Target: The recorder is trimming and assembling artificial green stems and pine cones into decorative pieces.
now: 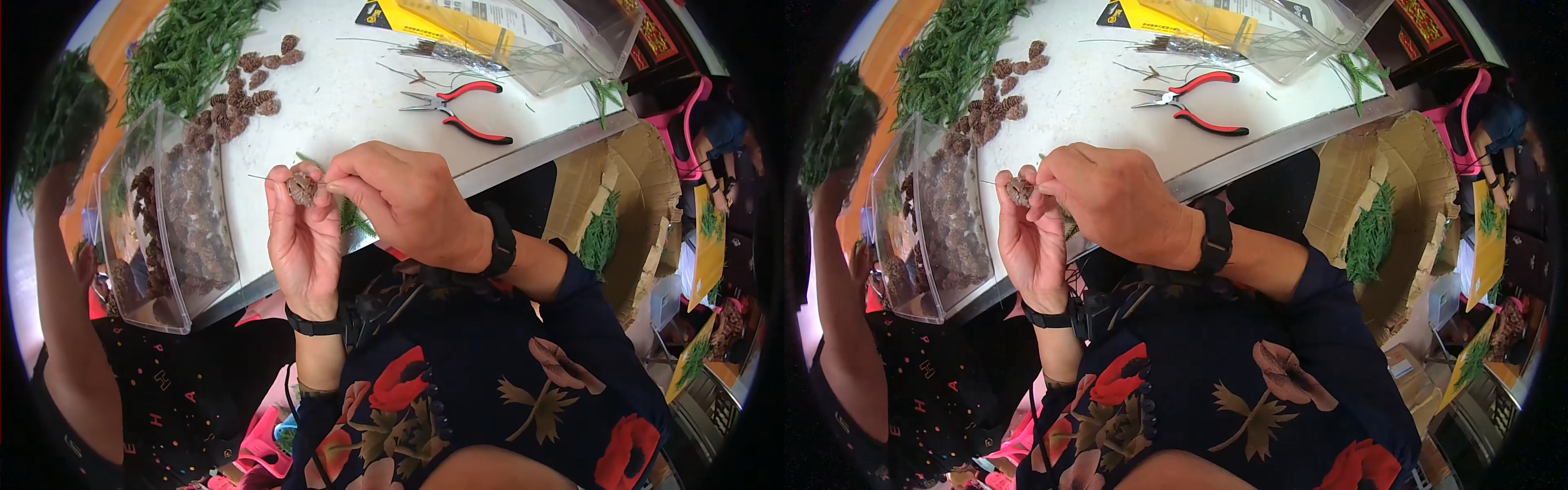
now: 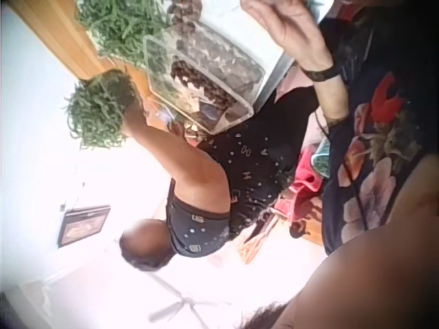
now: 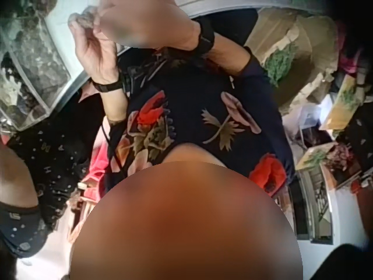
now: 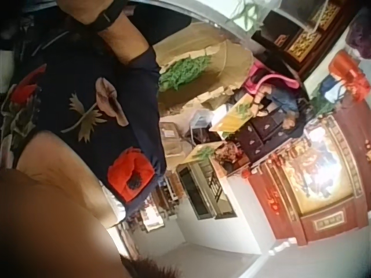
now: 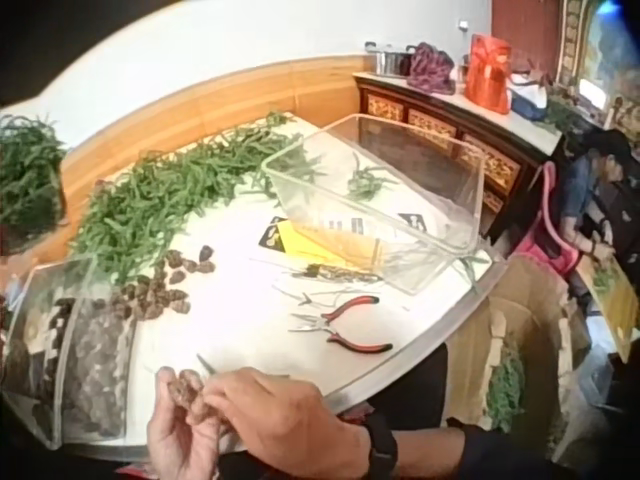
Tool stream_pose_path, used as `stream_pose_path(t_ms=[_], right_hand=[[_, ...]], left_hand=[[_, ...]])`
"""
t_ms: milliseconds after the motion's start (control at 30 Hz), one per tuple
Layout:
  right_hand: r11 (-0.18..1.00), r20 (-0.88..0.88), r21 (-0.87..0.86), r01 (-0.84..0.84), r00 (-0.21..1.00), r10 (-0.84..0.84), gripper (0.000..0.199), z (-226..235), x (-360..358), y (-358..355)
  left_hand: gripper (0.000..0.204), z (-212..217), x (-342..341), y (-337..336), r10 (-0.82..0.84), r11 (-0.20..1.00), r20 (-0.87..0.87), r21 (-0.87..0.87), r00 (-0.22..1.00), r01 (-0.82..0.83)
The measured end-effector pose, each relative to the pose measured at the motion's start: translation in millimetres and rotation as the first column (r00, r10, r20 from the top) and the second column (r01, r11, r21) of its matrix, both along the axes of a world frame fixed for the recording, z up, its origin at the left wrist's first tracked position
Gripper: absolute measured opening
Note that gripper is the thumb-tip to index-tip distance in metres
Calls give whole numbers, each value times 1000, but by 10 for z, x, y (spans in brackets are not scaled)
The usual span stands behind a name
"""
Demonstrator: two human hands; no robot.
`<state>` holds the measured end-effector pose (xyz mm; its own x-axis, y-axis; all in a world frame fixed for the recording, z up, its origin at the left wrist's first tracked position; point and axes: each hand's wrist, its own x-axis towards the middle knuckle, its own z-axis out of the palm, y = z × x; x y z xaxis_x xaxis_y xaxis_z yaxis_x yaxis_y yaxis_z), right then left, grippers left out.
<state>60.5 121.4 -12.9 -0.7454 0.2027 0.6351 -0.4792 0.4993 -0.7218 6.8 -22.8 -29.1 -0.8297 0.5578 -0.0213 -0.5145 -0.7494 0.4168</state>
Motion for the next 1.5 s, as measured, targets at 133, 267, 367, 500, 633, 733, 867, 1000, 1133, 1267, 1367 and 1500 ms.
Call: stream_pose_path(t_ms=[133, 267, 367, 500, 633, 733, 867, 1000, 1133, 1267, 1367, 1500], right_hand=[[999, 52, -18, -27, 998, 28, 6, -1, -34, 99], [994, 74, 56, -95, 993, 91, 4, 32, -84, 267], [984, 72, 126, -129, 990, 120, 4, 19, -92, 331], [971, 79, 184, -153, 987, 140, 6, 19, -99, 395], [949, 120, 222, -224, 972, 201, 6, 75, -111, 487], [915, 153, 292, -278, 958, 243, 6, 110, -142, 554], [909, 129, 321, -266, 963, 237, 7, 102, -209, 645], [967, 120, 201, -156, 984, 134, 12, 160, -276, 643], [915, 320, 62, -398, 877, 359, 18, 238, -302, 482], [913, 270, -25, -406, 877, 398, 21, 110, -328, 388], [942, 308, -215, -258, 897, 316, 20, 33, -287, 406], [782, 352, -614, -110, 848, 396, 16, -43, -208, 387]], left_hand=[[14, -36, 9, -2, -74, 995, 17, 74, 997, 73], [14, -26, 39, 12, -31, 993, -107, -114, 994, 19], [14, 4, 102, 51, 6, 964, -176, -261, 984, -53], [13, 24, 105, 51, -32, 944, -193, -329, 981, -34], [12, -23, 21, -24, -201, 955, -216, -260, 955, 143], [12, -30, 6, -48, -277, 948, -185, -212, 943, 237], [11, -10, 38, -27, -218, 954, -144, -239, 965, 180], [8, 34, 52, -3, -165, 926, -140, -363, 976, 105], [6, 58, 106, 55, -112, 864, -157, -503, 981, 18], [7, -12, 78, -9, -127, 866, -252, -499, 959, -17], [11, 54, 77, 13, -69, 841, -240, -536, 968, -73], [16, 142, 122, 32, -25, 883, -129, -467, 991, -38]])
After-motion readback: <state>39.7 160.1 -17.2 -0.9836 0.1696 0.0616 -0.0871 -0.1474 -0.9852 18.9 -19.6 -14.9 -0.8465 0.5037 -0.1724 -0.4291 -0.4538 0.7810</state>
